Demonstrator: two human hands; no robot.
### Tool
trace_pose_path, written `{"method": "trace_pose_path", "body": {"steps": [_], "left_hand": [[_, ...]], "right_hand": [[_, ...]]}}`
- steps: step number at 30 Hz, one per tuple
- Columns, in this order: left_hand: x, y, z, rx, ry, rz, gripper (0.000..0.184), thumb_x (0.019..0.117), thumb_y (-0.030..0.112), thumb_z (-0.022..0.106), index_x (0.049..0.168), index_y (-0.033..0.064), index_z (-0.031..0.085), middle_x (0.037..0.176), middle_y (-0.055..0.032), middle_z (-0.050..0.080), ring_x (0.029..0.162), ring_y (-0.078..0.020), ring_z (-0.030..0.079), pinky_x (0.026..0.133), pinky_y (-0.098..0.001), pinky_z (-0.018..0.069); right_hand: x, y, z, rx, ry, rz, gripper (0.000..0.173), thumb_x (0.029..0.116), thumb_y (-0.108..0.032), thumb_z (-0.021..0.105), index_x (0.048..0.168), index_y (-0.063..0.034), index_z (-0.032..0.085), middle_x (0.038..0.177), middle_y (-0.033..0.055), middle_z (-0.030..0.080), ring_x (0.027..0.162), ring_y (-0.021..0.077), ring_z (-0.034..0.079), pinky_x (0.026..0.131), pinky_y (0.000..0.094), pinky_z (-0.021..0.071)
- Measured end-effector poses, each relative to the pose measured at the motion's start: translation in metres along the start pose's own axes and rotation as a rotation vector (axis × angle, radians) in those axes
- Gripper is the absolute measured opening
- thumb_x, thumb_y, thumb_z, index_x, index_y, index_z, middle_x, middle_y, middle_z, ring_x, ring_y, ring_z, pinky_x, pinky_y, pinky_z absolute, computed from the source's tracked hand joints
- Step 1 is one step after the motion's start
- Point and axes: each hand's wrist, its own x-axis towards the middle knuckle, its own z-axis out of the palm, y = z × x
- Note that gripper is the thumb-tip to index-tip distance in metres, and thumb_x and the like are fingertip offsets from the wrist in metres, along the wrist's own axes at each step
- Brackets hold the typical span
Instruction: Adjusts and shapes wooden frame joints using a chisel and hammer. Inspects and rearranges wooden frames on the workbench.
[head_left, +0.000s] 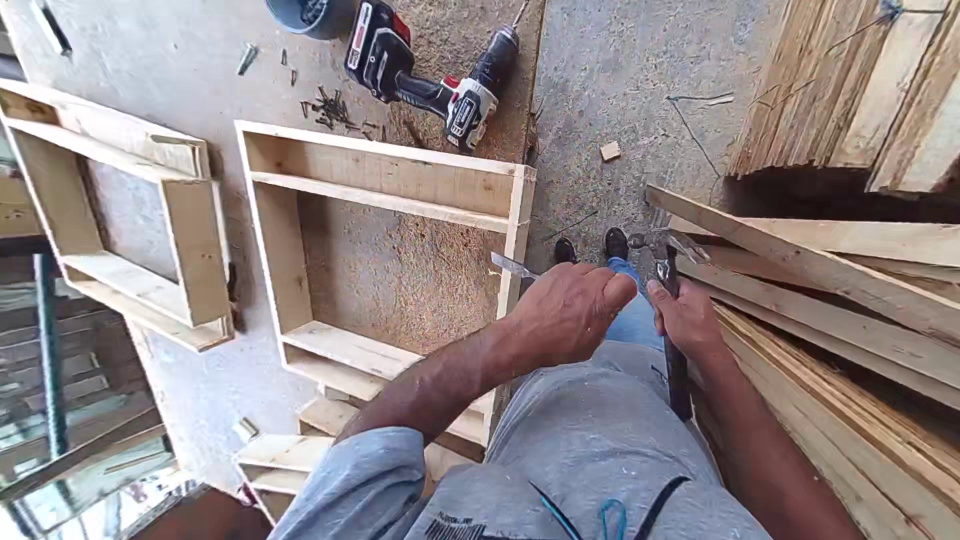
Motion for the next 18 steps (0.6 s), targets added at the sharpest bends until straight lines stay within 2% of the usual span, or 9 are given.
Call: {"method": "trace_pose_path", "body": {"steps": [1,2,5,7,10,14,17,18], "left_hand": [[0.028,-0.005,0.004,0.010,-0.100,0.101,0.018,0.1021,0.013,0.048,0.114,0.0063,0.059,0.097,-0.0147,0.067,0.094,-0.0349,0.069,0.078,-0.0493,0.0564],[0.052,-0.012,0.011,0.028,-0.189,0.155,0.021,0.1066,0.015,0.043,0.117,0.0064,0.059,0.100,-0.0153,0.067,0.095,-0.0356,0.069,0.079,-0.0500,0.0568],[0.103,-0.040,0.031,0.127,-0.293,0.138,0.024,0.1097,0.021,0.042,0.116,0.0114,0.062,0.095,-0.0114,0.068,0.086,-0.0326,0.070,0.067,-0.0494,0.0571],[0.118,-0.058,0.039,0.184,-0.290,0.072,0.019,0.1081,0.023,0.046,0.112,0.0126,0.061,0.088,-0.0096,0.065,0.078,-0.0312,0.069,0.060,-0.0485,0.0552],[0.131,-0.079,0.049,0.237,-0.217,0.027,0.012,0.1042,0.020,0.052,0.108,0.0117,0.060,0.083,-0.0081,0.064,0.073,-0.0299,0.068,0.056,-0.0469,0.0540],[0.137,-0.092,0.057,0.314,-0.107,-0.018,0.012,0.0971,0.020,0.060,0.104,0.0103,0.062,0.078,-0.0070,0.064,0.068,-0.0282,0.068,0.052,-0.0450,0.0531],[0.137,-0.110,0.047,0.389,-0.065,-0.174,0.017,0.0904,0.029,0.069,0.098,0.0142,0.066,0.073,-0.0051,0.065,0.065,-0.0278,0.067,0.052,-0.0483,0.0496],[0.135,-0.114,0.047,0.388,-0.033,-0.159,0.015,0.0901,0.029,0.070,0.094,0.0148,0.066,0.071,-0.0041,0.064,0.062,-0.0260,0.066,0.050,-0.0466,0.0487]], "right_hand": [[-0.005,0.008,0.008,0.075,0.055,-0.001,0.034,0.1020,-0.040,0.057,0.106,-0.0066,0.060,0.061,-0.0006,0.057,0.044,0.0133,0.056,0.044,0.0327,0.0533],[-0.009,0.017,0.016,0.132,0.111,0.005,0.033,0.1010,-0.039,0.058,0.105,-0.0068,0.060,0.060,-0.0010,0.057,0.044,0.0133,0.056,0.043,0.0328,0.0534],[-0.016,0.044,0.028,0.219,0.227,0.030,0.033,0.0997,-0.041,0.060,0.102,-0.0073,0.060,0.060,-0.0017,0.056,0.044,0.0137,0.056,0.043,0.0339,0.0542],[-0.016,0.058,0.031,0.250,0.251,0.024,0.035,0.0977,-0.043,0.061,0.102,-0.0083,0.060,0.061,-0.0029,0.057,0.044,0.0130,0.056,0.042,0.0331,0.0540],[-0.007,0.070,0.033,0.319,0.230,-0.055,0.039,0.0979,-0.050,0.061,0.100,-0.0112,0.060,0.061,-0.0069,0.057,0.044,0.0091,0.056,0.041,0.0287,0.0533],[0.011,0.081,0.037,0.574,0.092,-0.232,0.045,0.1000,-0.061,0.054,0.103,-0.0164,0.058,0.068,-0.0093,0.058,0.049,0.0064,0.056,0.042,0.0256,0.0525],[0.023,0.077,0.039,0.786,0.008,-0.326,0.043,0.1020,-0.059,0.051,0.110,-0.0191,0.062,0.075,-0.0086,0.061,0.055,0.0064,0.058,0.046,0.0247,0.0536],[0.027,0.075,0.041,0.841,0.000,-0.355,0.041,0.1028,-0.057,0.052,0.112,-0.0186,0.063,0.076,-0.0074,0.062,0.056,0.0072,0.059,0.047,0.0249,0.0538]]}}
